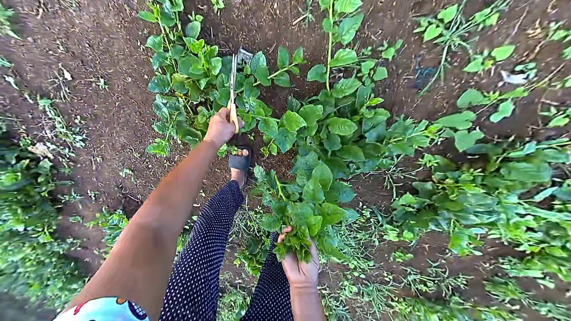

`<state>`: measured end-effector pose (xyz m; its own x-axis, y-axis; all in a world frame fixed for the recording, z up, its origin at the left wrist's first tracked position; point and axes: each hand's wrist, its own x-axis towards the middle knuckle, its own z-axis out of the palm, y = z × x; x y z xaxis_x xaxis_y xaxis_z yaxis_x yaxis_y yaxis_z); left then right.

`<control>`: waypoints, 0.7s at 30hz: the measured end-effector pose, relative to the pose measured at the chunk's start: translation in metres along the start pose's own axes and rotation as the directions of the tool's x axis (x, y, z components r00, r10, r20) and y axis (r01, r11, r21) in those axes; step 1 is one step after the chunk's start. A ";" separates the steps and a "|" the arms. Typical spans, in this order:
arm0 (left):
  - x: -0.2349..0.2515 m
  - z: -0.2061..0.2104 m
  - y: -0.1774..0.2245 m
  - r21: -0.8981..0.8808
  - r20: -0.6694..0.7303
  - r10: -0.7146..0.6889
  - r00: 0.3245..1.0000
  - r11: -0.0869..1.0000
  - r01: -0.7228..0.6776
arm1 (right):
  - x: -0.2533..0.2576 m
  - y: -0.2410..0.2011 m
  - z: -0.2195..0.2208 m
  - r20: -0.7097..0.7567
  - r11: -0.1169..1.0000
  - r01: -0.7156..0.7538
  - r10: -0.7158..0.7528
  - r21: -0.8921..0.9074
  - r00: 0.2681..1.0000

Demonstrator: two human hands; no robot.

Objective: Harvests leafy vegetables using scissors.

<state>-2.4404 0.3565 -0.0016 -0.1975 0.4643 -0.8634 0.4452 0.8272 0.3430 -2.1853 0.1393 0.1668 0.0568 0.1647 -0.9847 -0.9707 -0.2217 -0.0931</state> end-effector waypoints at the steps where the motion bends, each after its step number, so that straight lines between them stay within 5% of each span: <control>1: -0.010 0.001 0.004 0.042 -0.035 0.037 0.999 0.999 -0.035 | 0.003 -0.002 0.005 -0.024 1.000 0.018 -0.018 -0.006 1.000; 6: -0.018 -0.006 0.030 0.184 -0.174 0.070 0.982 0.982 -0.037 | -0.007 -0.025 0.005 -0.006 0.999 0.041 -0.041 -0.014 0.999; 11: 0.027 -0.002 0.038 0.212 -0.076 -0.044 0.996 0.975 0.059 | -0.028 -0.053 -0.010 0.068 0.999 0.032 -0.034 0.040 0.997; 14: 0.030 0.014 0.020 0.084 -0.006 -0.077 0.997 0.993 0.077 | -0.026 -0.065 -0.011 0.101 0.997 0.069 -0.072 0.033 0.992; 21: -0.117 0.059 0.044 0.003 0.018 0.258 0.966 0.966 -0.258 | 0.023 -0.064 0.033 0.048 0.986 0.155 -0.158 0.065 0.986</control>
<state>-2.3462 0.3201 0.0924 -0.0603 0.6563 -0.7521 0.4838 0.6783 0.5531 -2.1299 0.1887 0.1551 0.1984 0.2435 -0.9494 -0.9632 -0.1306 -0.2348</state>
